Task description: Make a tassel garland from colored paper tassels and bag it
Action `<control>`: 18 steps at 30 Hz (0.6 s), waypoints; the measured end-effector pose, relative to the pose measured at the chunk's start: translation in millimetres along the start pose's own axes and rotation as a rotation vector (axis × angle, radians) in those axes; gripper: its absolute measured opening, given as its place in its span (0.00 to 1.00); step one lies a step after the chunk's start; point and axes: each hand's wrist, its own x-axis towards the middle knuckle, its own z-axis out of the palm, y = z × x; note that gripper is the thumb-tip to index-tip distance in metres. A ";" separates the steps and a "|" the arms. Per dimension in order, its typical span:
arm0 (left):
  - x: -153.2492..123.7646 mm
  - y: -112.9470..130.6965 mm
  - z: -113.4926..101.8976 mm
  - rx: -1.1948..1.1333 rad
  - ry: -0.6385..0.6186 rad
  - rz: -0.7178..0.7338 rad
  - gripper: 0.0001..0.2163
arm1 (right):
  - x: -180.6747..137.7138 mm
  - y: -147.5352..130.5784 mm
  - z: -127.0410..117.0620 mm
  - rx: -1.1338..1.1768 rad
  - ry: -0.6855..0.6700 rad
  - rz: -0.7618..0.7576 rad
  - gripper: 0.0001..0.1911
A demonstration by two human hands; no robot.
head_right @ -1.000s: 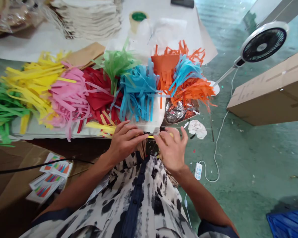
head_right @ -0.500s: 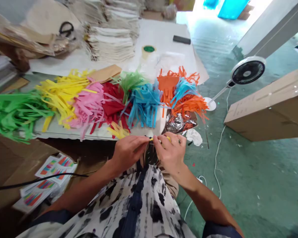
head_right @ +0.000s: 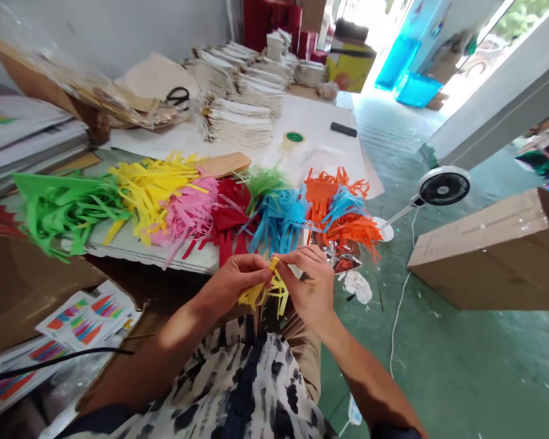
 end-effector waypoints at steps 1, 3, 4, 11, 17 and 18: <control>-0.3 1.4 -1.9 0.039 0.051 0.110 0.12 | 3.3 0.2 5.4 0.062 -0.027 0.046 0.04; -0.6 5.1 -6.3 0.105 0.130 0.288 0.11 | 9.8 0.8 17.0 0.160 -0.080 0.131 0.06; -0.6 6.9 -9.1 0.107 0.146 0.335 0.10 | 14.0 1.2 22.2 0.196 -0.101 0.166 0.07; 5.5 8.3 -44.7 -0.022 0.309 0.389 0.10 | 122.8 24.1 34.1 0.151 -0.476 0.049 0.11; 16.1 9.7 -70.0 -0.150 0.381 0.335 0.12 | 259.8 107.2 59.6 -1.056 -0.439 0.209 0.18; 17.7 10.1 -71.9 -0.189 0.384 0.313 0.13 | 270.1 119.6 66.5 -1.111 -0.514 0.231 0.17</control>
